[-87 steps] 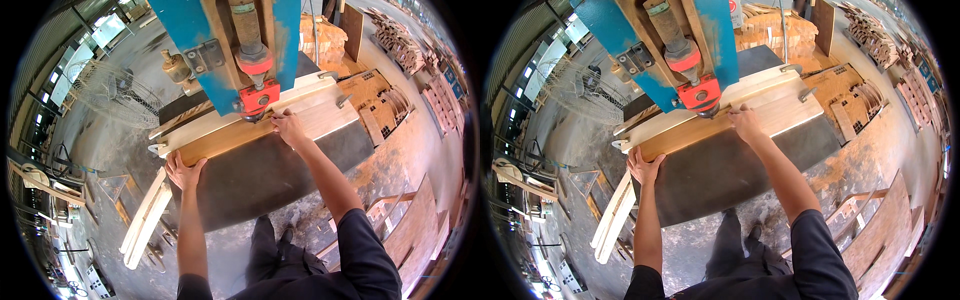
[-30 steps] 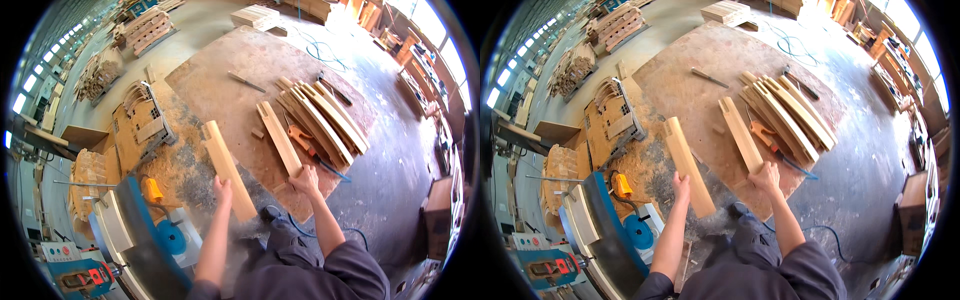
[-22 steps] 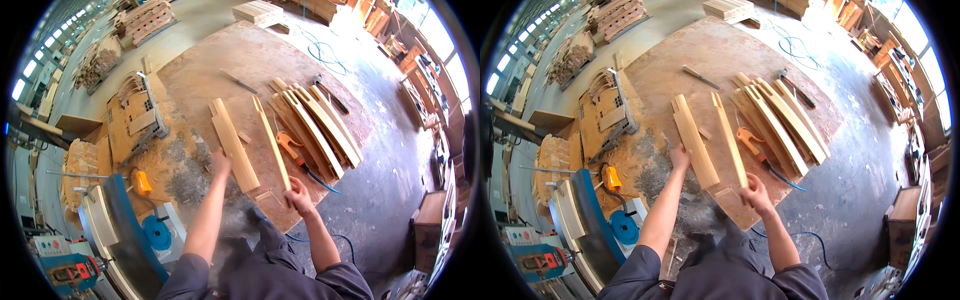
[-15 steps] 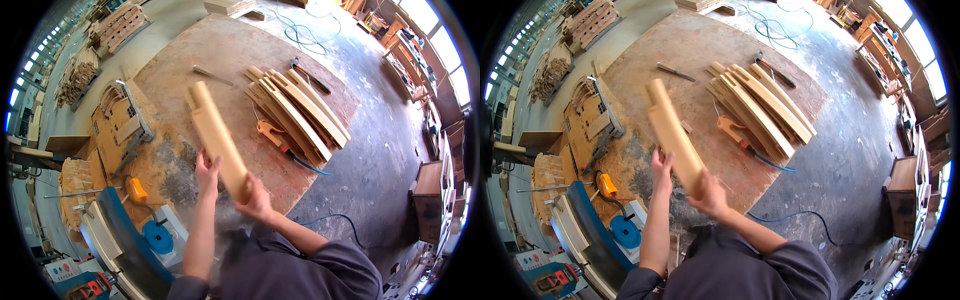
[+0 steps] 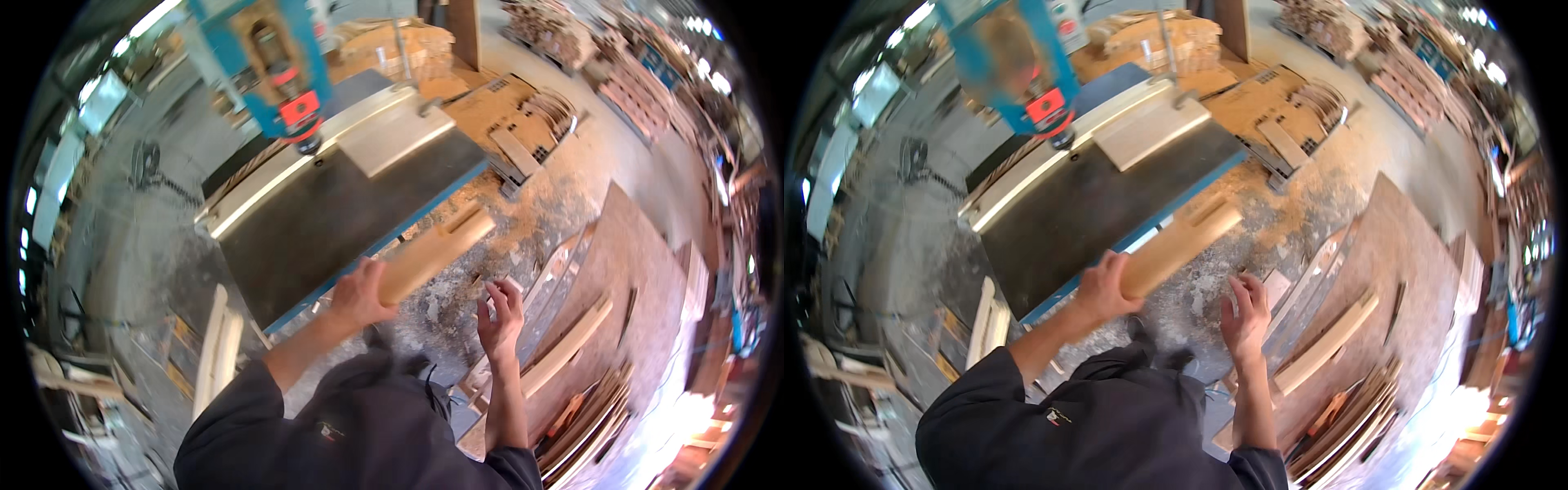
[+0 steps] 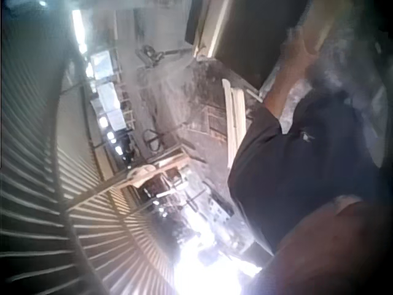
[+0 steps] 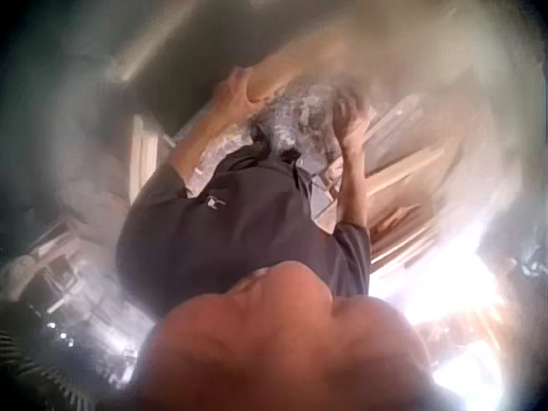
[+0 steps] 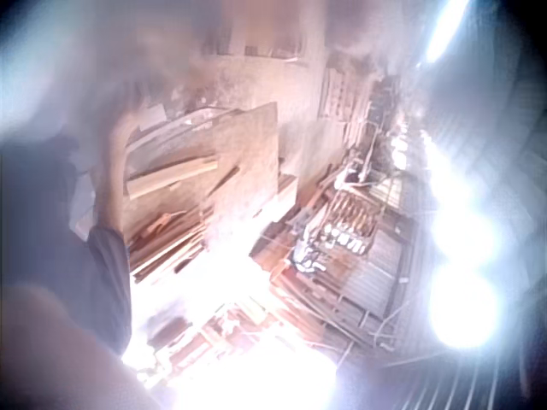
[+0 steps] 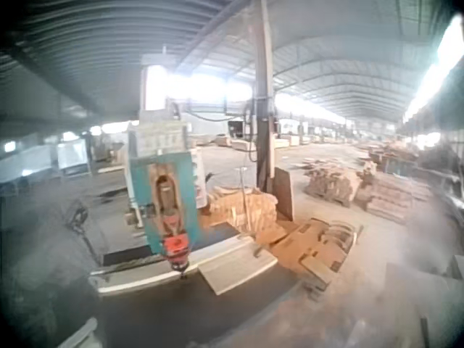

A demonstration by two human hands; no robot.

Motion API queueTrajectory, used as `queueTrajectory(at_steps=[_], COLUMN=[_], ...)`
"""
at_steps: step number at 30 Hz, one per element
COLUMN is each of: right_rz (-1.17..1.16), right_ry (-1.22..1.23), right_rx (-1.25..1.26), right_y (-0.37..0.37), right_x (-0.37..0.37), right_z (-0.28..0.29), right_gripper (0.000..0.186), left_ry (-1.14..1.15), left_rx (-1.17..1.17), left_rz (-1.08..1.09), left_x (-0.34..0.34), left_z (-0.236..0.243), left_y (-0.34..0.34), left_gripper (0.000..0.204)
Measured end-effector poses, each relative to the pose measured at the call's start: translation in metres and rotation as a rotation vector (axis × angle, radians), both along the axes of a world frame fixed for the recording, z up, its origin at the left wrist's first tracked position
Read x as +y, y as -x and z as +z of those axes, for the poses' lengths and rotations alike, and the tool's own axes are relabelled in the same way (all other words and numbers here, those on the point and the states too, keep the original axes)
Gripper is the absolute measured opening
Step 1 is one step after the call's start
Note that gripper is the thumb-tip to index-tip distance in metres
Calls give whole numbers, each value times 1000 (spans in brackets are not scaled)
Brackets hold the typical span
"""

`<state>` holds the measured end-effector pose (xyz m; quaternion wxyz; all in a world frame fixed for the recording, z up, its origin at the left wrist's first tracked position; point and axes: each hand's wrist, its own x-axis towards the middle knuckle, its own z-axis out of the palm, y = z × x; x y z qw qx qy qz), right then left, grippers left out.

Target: The person uses a vertical spindle moulder to shape the edges of multiple wooden planks. They feed each plank through the spinning cutter, flip it to shape the opposite edge, and then stack the finished pieces on a workbench.

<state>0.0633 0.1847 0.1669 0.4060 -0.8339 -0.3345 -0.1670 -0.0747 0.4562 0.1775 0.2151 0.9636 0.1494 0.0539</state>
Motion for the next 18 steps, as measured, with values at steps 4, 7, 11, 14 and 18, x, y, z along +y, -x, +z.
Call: queueTrajectory(at_steps=[4, 7, 11, 14, 18], right_rz=[249, 381, 559, 695, 801], right_ry=[139, 211, 270, 315, 323], right_rx=[-32, -97, -187, -208, -261], right_y=[-52, -81, -107, -126, -157], right_x=[106, 177, 246, 295, 347], right_z=[-7, -16, -26, -36, -48], right_gripper=[34, 33, 33, 35, 41], left_ry=[-44, -111, -136, -195, -323], left_rx=[-68, -77, -81, -140, -57], left_rz=[190, 241, 337, 401, 484], left_x=[101, 155, 189, 201, 208], left_z=[-21, -32, -54, -64, -69], left_y=[41, 66, 85, 85, 71], left_gripper=[89, 87, 84, 76, 65])
